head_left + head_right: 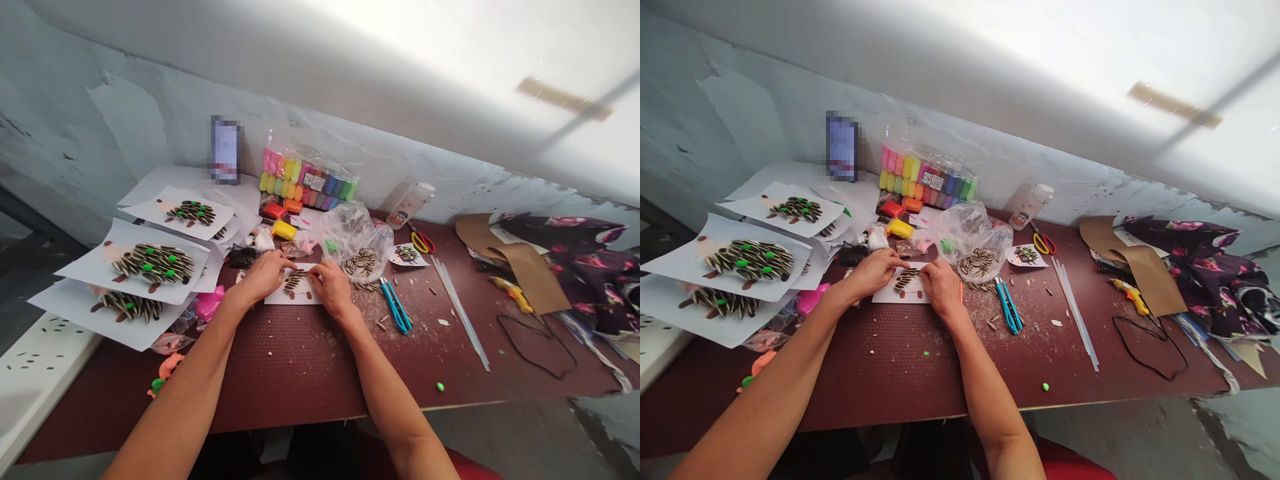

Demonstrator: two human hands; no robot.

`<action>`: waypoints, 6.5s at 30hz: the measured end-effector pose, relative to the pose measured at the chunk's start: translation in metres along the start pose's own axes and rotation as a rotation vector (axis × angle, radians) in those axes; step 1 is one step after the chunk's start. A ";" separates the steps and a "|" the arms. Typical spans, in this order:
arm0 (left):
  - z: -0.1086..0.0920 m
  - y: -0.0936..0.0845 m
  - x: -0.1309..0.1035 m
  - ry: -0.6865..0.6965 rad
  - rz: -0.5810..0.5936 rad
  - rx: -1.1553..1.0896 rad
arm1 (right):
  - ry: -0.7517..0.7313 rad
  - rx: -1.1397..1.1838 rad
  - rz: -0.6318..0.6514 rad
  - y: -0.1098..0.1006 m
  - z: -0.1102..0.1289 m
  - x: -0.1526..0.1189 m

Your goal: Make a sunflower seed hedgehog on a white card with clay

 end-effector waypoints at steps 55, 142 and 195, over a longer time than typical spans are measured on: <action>0.000 0.000 0.000 -0.012 0.037 -0.012 | 0.159 0.424 -0.010 -0.033 -0.040 0.006; 0.003 0.001 0.000 0.014 0.000 -0.029 | -0.004 0.121 0.046 -0.006 -0.001 -0.007; 0.000 -0.002 0.000 0.008 0.001 -0.034 | 0.448 -0.280 -0.097 -0.042 -0.034 0.000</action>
Point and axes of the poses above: each hand's wrist, its own x-axis towards the middle knuckle, its own y-axis out of the palm, z = x × y, the point moved 5 cm from there along x, towards the middle knuckle, and after that the axes turned 12 degrees about y, right-handed, at the moved point
